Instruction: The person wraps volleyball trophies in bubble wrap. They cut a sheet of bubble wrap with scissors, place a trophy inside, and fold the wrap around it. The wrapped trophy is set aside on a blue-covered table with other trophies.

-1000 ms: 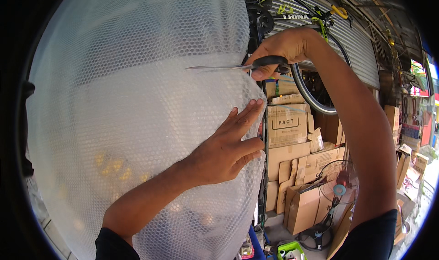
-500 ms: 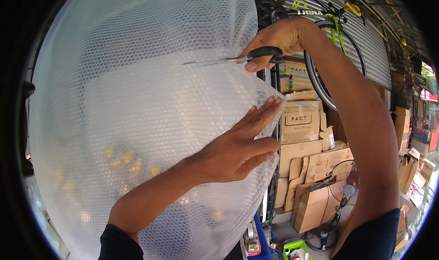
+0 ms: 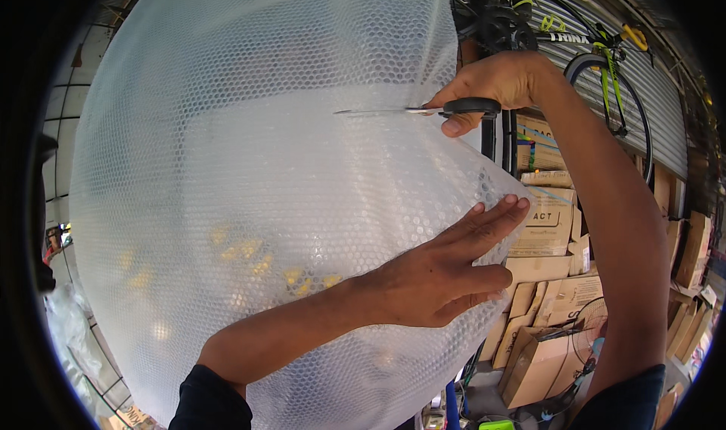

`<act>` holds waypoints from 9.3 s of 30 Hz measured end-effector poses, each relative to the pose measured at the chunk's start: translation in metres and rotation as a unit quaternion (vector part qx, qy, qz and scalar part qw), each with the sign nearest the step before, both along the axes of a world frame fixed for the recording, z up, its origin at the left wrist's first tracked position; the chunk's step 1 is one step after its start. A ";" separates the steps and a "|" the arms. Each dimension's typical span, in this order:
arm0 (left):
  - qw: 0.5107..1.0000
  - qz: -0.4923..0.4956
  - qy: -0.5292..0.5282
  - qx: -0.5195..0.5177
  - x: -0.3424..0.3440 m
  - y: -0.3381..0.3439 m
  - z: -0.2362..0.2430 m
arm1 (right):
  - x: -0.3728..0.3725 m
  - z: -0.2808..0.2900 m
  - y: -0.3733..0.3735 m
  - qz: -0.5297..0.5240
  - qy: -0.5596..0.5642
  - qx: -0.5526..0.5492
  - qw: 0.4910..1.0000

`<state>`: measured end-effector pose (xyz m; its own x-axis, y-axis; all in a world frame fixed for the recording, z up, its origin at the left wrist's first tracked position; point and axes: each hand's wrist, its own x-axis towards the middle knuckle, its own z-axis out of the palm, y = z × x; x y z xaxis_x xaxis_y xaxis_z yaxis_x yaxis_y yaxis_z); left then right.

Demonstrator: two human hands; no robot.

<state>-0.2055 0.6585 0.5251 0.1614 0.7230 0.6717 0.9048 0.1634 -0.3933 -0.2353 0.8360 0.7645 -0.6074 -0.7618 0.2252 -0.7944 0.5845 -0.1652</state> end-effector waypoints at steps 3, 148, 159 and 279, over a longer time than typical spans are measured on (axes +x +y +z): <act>1.000 -0.002 0.007 0.009 -0.001 -0.001 -0.002 | -0.003 0.000 -0.009 0.016 0.004 -0.002 1.000; 0.761 0.480 0.077 0.429 0.097 -0.416 -0.047 | 0.104 0.008 -0.615 0.175 0.086 0.056 0.979; 0.808 0.430 0.029 0.402 0.105 -0.407 -0.069 | 0.102 0.002 -0.645 0.200 0.096 0.024 0.975; 0.499 0.766 -0.367 0.174 0.184 -0.542 -0.532 | -0.056 -0.754 -0.180 -0.384 -0.163 -0.157 0.895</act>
<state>-0.0212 0.1170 -0.0065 -0.7827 -0.5599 0.2720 -0.5066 0.8268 0.2444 -0.2909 0.6564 0.0103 -0.9973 -0.0213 0.0700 -0.0573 0.8217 -0.5670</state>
